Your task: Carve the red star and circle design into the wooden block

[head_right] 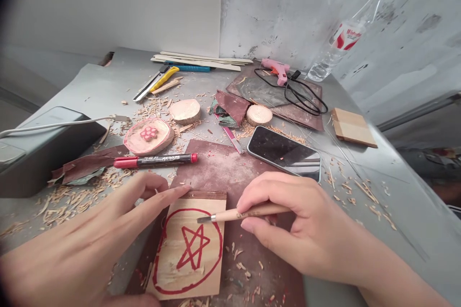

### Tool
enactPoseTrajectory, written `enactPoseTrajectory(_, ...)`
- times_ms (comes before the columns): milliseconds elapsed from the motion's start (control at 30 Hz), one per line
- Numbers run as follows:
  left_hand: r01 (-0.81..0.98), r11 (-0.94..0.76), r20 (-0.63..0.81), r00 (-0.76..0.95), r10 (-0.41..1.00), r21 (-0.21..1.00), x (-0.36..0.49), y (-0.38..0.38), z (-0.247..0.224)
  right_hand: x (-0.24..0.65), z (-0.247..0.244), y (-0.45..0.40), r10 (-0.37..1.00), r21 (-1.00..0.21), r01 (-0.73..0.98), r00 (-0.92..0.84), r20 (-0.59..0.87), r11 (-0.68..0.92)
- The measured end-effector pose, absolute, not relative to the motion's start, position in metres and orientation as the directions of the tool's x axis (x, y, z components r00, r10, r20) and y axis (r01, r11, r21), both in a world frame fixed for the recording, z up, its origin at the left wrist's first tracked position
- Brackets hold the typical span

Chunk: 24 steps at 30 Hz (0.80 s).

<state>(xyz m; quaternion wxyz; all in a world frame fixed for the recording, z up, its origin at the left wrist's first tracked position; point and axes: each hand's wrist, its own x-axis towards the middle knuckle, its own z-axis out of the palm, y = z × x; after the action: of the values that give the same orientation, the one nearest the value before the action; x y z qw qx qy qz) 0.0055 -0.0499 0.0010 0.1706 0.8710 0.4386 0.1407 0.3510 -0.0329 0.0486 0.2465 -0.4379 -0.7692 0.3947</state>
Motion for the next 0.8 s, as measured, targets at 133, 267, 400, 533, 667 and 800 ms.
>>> enactPoseTrajectory(133,0.720,-0.598,0.139,0.592,0.794,0.351,0.005,-0.055,-0.006,0.346,0.051,-0.035,0.933,-0.886,0.435,-0.360,-0.005,0.163)
enactPoseTrajectory(267,0.755,-0.592,0.132,0.581,0.803,0.280,0.009,-0.057,-0.015,0.340,0.051,-0.034,0.987,-0.950,0.313,-0.150,-0.059,-0.009)
enactPoseTrajectory(400,0.720,-0.620,0.076,0.632,0.772,0.312,0.020,-0.050,-0.007,0.339,0.047,-0.027,0.996,-0.968,0.242,-0.051,-0.080,-0.065)
enactPoseTrajectory(533,0.743,-0.594,0.096,0.597,0.797,0.308,0.031,-0.049,0.001,0.332,0.052,-0.020,1.000,-0.978,0.208,0.007,0.020,0.018)
enactPoseTrajectory(667,0.752,-0.560,0.076,0.573,0.816,0.348,0.032,-0.051,-0.005,0.313,0.067,-0.014,0.995,-0.971,0.222,-0.054,0.080,0.090)
enactPoseTrajectory(800,0.729,-0.557,0.022,0.599,0.800,0.398,0.029,-0.046,-0.006,0.292,0.064,-0.003,0.981,-0.966,0.237,-0.185,0.056,0.100)
